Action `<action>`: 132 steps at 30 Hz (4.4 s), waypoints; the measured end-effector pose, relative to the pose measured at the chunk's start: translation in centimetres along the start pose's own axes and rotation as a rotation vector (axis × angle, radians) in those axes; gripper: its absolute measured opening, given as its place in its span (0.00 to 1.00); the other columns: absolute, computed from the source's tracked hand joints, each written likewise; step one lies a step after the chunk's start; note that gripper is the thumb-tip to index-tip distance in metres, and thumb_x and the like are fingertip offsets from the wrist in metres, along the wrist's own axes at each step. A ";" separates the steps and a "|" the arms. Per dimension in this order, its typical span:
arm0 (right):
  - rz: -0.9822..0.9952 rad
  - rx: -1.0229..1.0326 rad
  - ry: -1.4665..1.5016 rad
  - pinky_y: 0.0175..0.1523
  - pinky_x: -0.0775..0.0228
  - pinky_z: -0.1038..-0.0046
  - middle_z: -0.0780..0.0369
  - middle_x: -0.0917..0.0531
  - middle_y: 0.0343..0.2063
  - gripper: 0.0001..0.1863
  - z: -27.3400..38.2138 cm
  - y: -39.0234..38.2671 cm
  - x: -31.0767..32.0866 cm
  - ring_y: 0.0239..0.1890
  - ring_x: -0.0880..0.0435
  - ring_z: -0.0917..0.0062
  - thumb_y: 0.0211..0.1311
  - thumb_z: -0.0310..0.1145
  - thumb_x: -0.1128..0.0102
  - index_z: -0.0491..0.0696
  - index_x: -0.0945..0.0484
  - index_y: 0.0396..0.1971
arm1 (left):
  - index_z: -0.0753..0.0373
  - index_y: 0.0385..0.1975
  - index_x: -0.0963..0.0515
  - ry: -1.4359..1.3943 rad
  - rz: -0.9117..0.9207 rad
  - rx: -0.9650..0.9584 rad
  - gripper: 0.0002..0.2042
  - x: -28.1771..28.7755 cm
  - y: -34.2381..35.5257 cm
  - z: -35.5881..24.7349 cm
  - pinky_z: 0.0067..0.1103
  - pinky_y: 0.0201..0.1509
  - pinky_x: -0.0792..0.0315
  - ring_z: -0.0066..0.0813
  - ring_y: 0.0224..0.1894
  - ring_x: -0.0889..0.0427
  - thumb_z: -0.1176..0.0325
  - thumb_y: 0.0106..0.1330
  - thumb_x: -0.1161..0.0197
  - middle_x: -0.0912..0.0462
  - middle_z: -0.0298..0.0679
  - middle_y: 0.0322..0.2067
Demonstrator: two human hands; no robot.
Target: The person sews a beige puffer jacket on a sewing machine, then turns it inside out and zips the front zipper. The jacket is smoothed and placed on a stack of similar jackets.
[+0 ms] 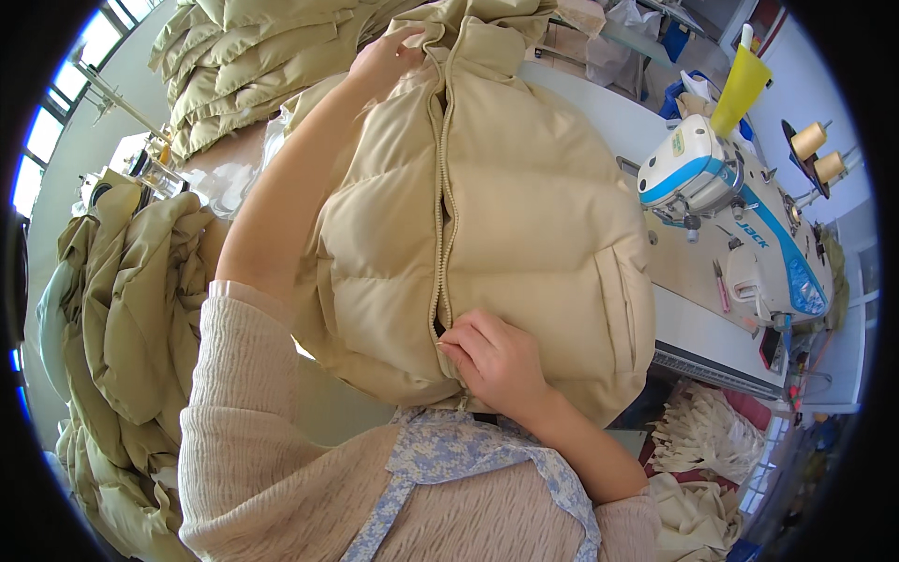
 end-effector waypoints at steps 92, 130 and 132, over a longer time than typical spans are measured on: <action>0.423 -0.252 0.214 0.31 0.29 0.77 0.62 0.17 0.23 0.10 1.9 -5.1 3.6 0.23 0.20 0.82 0.67 0.36 0.36 0.46 0.15 0.41 | 0.54 0.27 0.39 -1.564 -0.226 -0.217 0.12 18.1 -42.5 -4.3 0.25 0.46 0.39 0.26 0.34 0.38 0.59 0.69 0.47 0.38 0.31 0.30; 0.014 0.040 0.716 0.41 0.35 0.84 0.74 0.20 0.32 0.10 -9.7 40.6 9.4 0.33 0.28 0.92 0.72 0.41 0.41 0.49 0.20 0.39 | 0.65 0.46 0.24 -0.451 -0.626 0.910 0.08 21.0 -59.0 12.1 0.18 0.51 0.35 0.20 0.40 0.30 0.70 0.72 0.42 0.24 0.31 0.38; -0.057 0.088 0.598 0.40 0.35 0.85 0.74 0.21 0.32 0.11 -8.7 41.0 10.2 0.33 0.29 0.92 0.72 0.41 0.40 0.49 0.20 0.38 | 0.65 0.46 0.24 -0.419 -0.668 0.820 0.08 20.7 -58.6 12.2 0.18 0.51 0.35 0.19 0.41 0.30 0.70 0.73 0.43 0.24 0.31 0.38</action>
Point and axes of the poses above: each hand's wrist, its own y-axis towards the middle knuckle, its own x-axis out of the back of the hand, z = x × y, the point moved 5 cm from there along y, towards the middle knuckle
